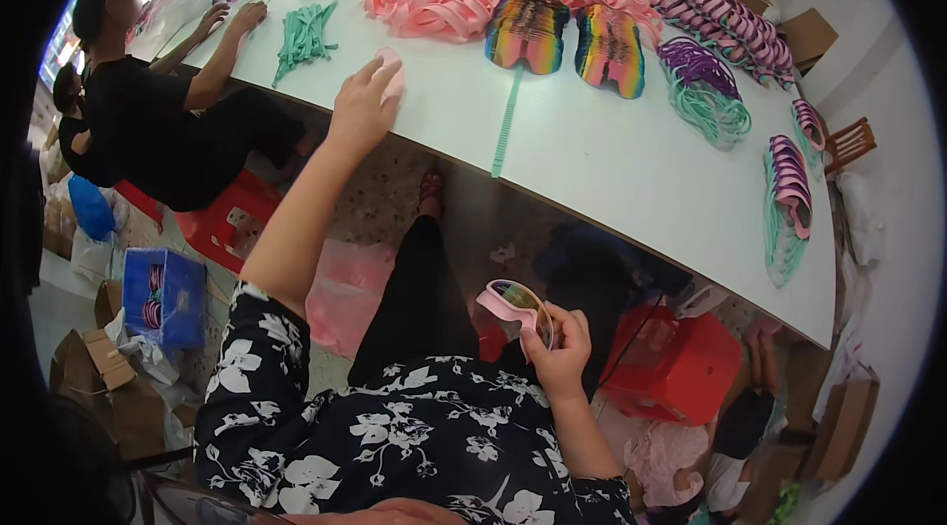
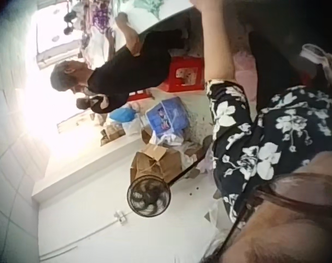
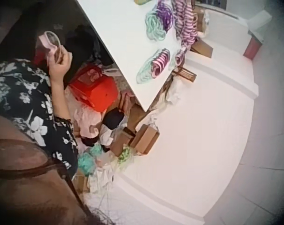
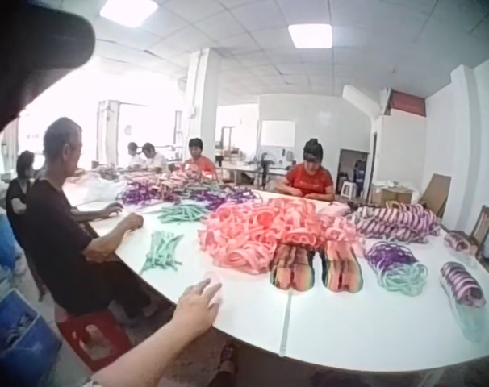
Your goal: Assembling swimming goggles by attaching elastic straps and cleaning lenses.
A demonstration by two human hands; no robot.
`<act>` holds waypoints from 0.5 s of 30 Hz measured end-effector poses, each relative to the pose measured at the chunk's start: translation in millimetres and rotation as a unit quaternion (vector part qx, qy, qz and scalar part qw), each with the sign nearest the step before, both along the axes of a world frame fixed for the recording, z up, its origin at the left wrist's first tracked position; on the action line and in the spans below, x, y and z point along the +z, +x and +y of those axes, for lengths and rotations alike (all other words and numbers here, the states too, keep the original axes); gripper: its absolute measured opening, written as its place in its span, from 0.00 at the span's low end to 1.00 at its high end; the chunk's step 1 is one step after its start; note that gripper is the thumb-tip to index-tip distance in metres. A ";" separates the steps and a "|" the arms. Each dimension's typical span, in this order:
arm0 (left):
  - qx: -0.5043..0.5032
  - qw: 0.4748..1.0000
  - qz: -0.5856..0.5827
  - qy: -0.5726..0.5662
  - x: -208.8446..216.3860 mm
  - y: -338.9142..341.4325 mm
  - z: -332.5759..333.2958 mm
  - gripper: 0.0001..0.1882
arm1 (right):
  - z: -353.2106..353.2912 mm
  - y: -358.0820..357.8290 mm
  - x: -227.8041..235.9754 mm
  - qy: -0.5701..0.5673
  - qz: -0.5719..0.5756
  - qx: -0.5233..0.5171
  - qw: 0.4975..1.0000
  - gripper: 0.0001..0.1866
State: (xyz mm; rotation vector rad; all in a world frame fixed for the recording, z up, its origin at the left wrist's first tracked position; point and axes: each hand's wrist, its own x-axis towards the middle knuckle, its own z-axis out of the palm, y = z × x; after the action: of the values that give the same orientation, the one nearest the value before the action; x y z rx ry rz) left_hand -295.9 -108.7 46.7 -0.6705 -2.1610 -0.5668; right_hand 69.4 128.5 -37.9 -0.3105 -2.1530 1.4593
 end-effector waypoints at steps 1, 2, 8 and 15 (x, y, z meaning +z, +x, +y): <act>-0.010 0.999 -0.035 -0.032 -1.4 -17.7 -6.5 0.12 | -1.1 -1.9 0.3 0.018 0.003 0.010 1.000 0.22; -0.026 0.995 -0.073 -0.061 -2.4 -29.1 -8.6 0.11 | 0.1 -0.1 -3.1 0.019 -0.003 0.008 1.000 0.23; 0.016 0.991 -0.132 -0.008 -17.4 -25.5 -3.8 0.05 | 1.1 0.5 -5.5 0.004 -0.022 -0.004 1.000 0.23; -0.096 0.968 -0.053 0.226 -13.8 15.4 -13.5 0.06 | 1.2 1.1 -11.5 -0.040 -0.049 0.017 0.998 0.23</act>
State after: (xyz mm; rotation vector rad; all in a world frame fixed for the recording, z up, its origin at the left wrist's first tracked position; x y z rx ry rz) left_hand -280.5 -122.2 32.8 -0.6066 -1.9708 -1.1786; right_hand 70.5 129.7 -49.4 -0.3838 -2.1894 1.5813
